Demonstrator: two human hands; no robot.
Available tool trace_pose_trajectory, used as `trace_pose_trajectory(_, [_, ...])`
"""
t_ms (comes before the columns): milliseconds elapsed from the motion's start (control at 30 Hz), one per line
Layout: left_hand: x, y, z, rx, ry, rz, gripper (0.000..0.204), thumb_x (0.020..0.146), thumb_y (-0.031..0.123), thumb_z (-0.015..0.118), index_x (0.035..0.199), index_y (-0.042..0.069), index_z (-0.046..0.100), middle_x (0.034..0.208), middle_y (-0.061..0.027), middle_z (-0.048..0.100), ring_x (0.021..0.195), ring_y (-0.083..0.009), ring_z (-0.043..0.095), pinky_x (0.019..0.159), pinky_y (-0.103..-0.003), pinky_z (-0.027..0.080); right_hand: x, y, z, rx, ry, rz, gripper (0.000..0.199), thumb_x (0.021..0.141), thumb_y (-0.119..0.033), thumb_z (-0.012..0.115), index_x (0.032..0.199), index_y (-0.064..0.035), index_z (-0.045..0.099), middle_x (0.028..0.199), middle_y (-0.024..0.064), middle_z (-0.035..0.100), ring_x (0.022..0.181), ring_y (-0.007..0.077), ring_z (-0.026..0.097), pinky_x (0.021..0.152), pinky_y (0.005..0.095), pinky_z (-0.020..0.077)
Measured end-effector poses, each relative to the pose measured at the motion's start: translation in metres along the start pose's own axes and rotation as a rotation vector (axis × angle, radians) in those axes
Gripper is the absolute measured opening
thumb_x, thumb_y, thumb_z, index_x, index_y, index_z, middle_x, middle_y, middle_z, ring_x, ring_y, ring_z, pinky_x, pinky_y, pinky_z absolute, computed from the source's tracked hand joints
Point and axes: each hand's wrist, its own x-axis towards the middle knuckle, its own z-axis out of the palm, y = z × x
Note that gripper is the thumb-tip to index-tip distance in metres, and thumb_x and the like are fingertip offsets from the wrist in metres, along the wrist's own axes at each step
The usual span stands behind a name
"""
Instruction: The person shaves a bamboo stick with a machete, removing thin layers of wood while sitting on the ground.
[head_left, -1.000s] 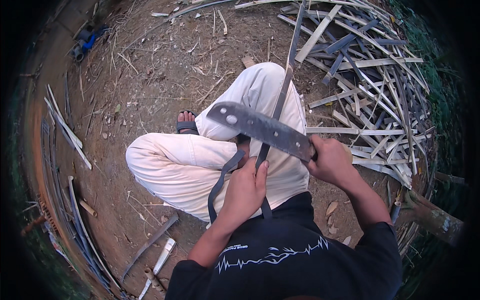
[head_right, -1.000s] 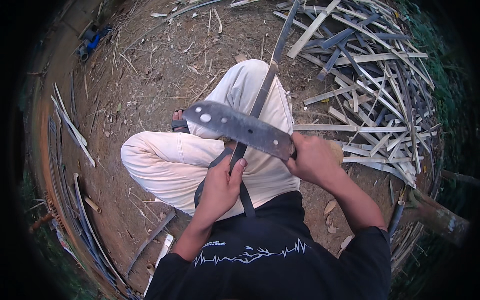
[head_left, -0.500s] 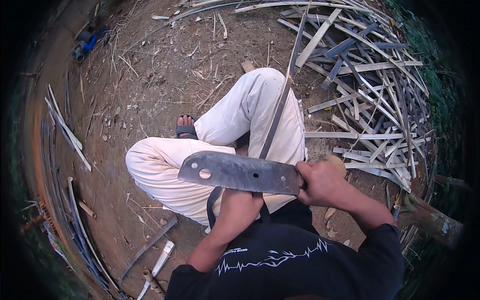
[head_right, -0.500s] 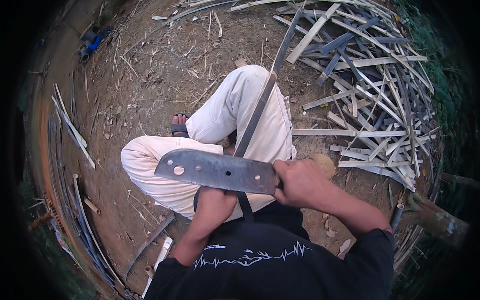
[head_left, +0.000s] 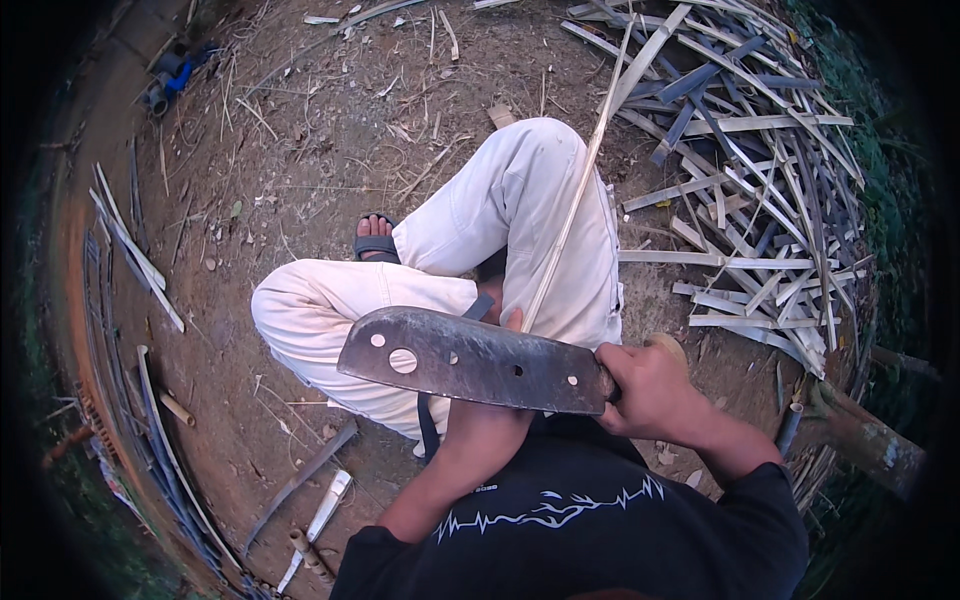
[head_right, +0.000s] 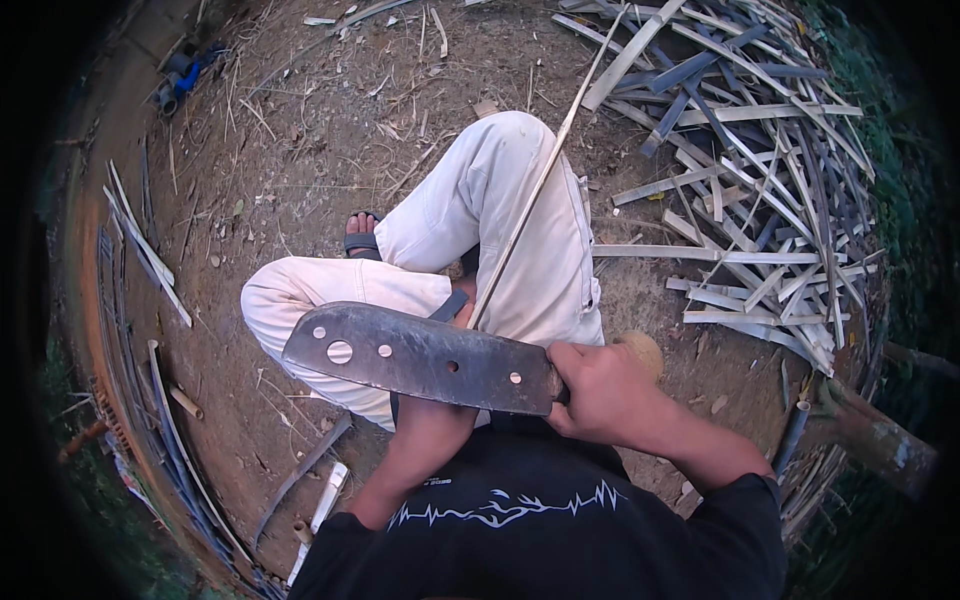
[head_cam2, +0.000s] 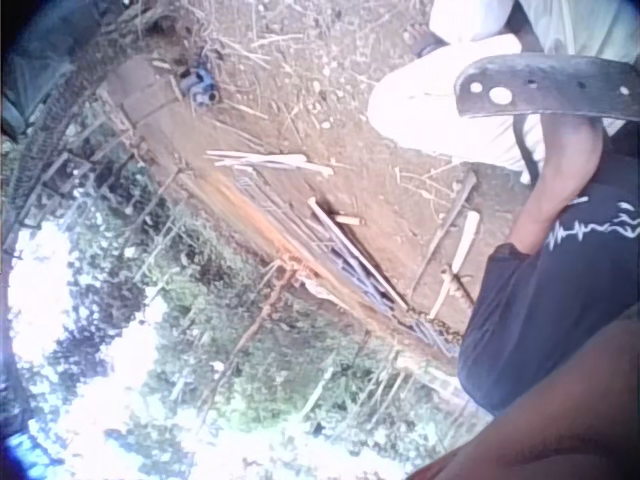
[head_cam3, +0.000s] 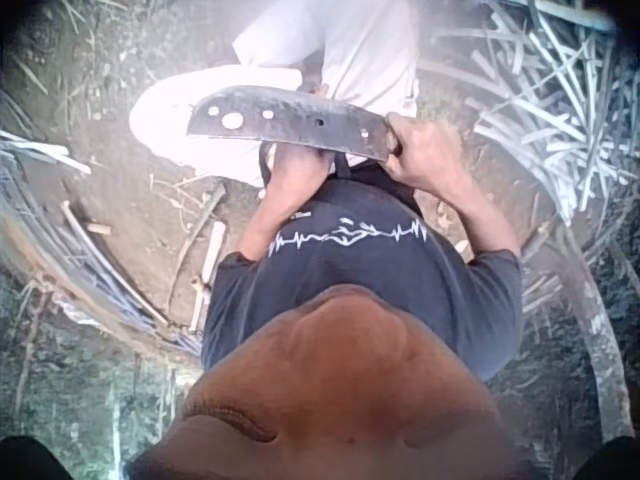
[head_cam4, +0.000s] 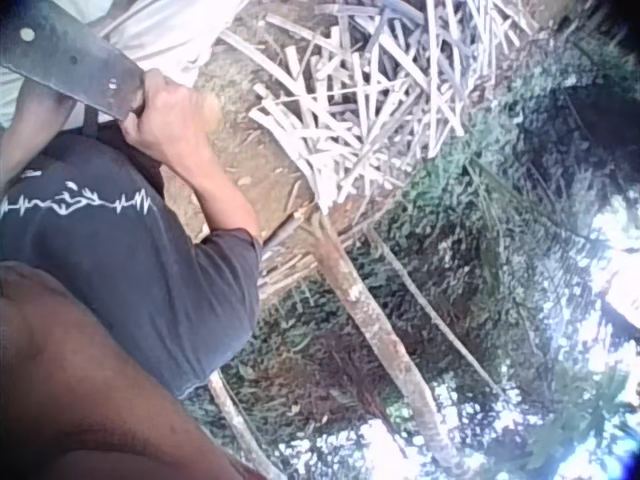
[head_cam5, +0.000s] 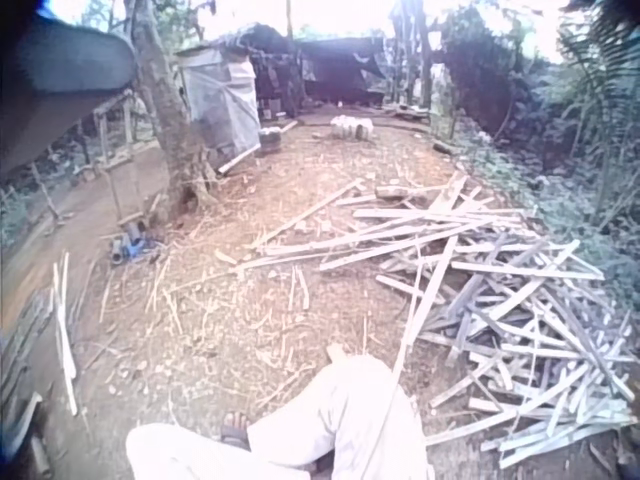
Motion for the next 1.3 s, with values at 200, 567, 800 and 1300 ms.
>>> trace_pose_trajectory(200, [0.007, 0.009, -0.009, -0.022, 0.005, 0.002, 0.044, 0.086, 0.005, 0.067, 0.127, -0.007, 0.056, 0.109, -0.0292, 0.064, 0.1, -0.0466, 0.063, 0.085, -0.051, 0.049, 0.007, 0.018, 0.003, -0.089, 0.11, 0.047, 0.037, 0.07, -0.02, 0.076, 0.091, 0.0007, 0.054, 0.073, 0.0215, 0.064, 0.068, 0.0413, 0.066, 0.061, 0.048, 0.0528])
trace_pose_trajectory(567, [0.004, 0.025, -0.018, -0.114, 0.156, -0.05, 0.02, 0.099, 0.005, 0.055, 0.115, -0.006, 0.06, 0.091, -0.0276, 0.064, 0.079, -0.0458, 0.064, 0.069, -0.048, 0.049, 0.022, 0.035, 0.002, -0.164, 0.194, 0.13, 0.033, 0.075, -0.022, 0.075, 0.089, -0.0001, 0.055, 0.067, 0.0212, 0.063, 0.064, 0.0425, 0.066, 0.063, 0.0492, 0.0534])
trace_pose_trajectory(800, [-0.003, 0.007, -0.018, -0.073, 0.187, 0.097, 0.022, 0.099, 0.007, 0.056, 0.116, -0.006, 0.061, 0.085, -0.0261, 0.064, 0.075, -0.0441, 0.064, 0.066, -0.046, 0.048, 0.011, 0.018, -0.002, -0.169, 0.086, 0.042, 0.03, 0.073, -0.02, 0.074, 0.09, -0.0024, 0.057, 0.069, 0.0195, 0.064, 0.066, 0.0416, 0.066, 0.063, 0.0496, 0.052])
trace_pose_trajectory(1300, [-0.006, 0.018, -0.027, -0.123, 0.139, -0.123, 0.026, 0.098, 0.008, 0.058, 0.121, -0.005, 0.063, 0.079, -0.0231, 0.065, 0.067, -0.0364, 0.065, 0.064, -0.041, 0.049, 0.045, 0.073, -0.022, -0.112, 0.207, 0.232, 0.028, 0.075, -0.021, 0.074, 0.088, -0.0005, 0.06, 0.07, 0.0206, 0.065, 0.069, 0.0404, 0.067, 0.066, 0.0482, 0.0526])
